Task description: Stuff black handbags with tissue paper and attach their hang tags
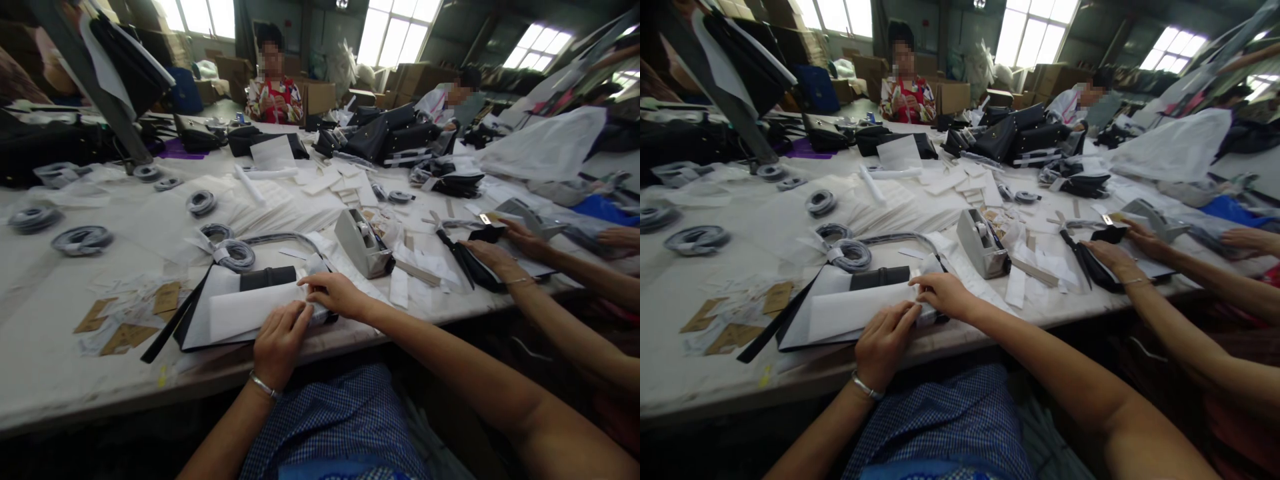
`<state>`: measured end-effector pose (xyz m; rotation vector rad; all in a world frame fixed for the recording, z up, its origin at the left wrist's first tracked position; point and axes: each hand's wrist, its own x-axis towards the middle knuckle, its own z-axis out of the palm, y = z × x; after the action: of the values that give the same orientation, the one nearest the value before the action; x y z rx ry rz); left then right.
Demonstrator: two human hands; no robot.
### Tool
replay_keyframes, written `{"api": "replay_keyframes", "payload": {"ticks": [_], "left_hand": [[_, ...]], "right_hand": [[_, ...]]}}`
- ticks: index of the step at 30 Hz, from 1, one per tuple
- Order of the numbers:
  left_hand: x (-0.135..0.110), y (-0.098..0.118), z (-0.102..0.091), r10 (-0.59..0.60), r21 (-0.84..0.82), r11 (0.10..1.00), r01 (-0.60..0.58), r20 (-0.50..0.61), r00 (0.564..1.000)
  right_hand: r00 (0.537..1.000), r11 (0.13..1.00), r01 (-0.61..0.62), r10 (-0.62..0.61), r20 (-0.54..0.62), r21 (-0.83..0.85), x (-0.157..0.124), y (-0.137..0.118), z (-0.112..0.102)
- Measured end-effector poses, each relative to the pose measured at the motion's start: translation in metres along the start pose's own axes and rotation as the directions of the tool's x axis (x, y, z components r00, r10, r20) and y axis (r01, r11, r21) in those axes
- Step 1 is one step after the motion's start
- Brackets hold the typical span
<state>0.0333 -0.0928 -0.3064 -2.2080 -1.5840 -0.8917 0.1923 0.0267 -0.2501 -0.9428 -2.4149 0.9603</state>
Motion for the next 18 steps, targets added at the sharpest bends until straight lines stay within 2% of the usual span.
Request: {"api": "replay_keyframes", "payload": {"ticks": [3, 6, 9, 12, 13, 15, 16, 18], "left_hand": [[-0.002, -0.004, 0.001, 0.066, 0.025, 0.998, -0.065, -0.020, 0.998], [-0.004, -0.008, 0.002, 0.136, 0.019, 0.991, -0.136, 0.001, 0.991], [-0.004, -0.009, 0.003, 0.115, 0.022, 0.993, -0.115, 0.023, 0.993], [-0.003, -0.007, 0.002, 0.080, 0.022, 0.996, -0.081, 0.036, 0.996], [-0.002, -0.007, 0.002, 0.075, 0.017, 0.997, -0.076, 0.042, 0.996], [-0.002, -0.006, 0.002, 0.065, 0.000, 0.998, -0.065, 0.048, 0.997], [-0.002, -0.006, 0.002, 0.061, -0.007, 0.998, -0.061, 0.049, 0.997], [-0.002, -0.007, 0.003, 0.053, -0.009, 0.999, -0.052, 0.050, 0.997]], "right_hand": [[0.999, 0.999, 0.009, -0.007, 0.033, -0.039, 0.005, 0.000, 0.000], [1.000, 0.996, 0.000, 0.000, 0.008, -0.090, 0.007, 0.000, 0.005], [0.999, 0.996, 0.015, -0.020, -0.049, -0.090, 0.002, -0.001, 0.006], [0.976, 0.999, -0.043, 0.037, -0.213, -0.026, -0.012, 0.004, -0.016], [0.951, 0.996, -0.089, 0.084, -0.298, -0.005, -0.018, 0.008, -0.030], [0.863, 0.978, -0.206, 0.201, -0.464, 0.039, -0.027, 0.019, -0.064], [0.814, 0.962, -0.264, 0.260, -0.520, 0.068, -0.030, 0.026, -0.082], [0.744, 0.922, -0.360, 0.377, -0.552, 0.145, -0.029, 0.042, -0.113]]}}
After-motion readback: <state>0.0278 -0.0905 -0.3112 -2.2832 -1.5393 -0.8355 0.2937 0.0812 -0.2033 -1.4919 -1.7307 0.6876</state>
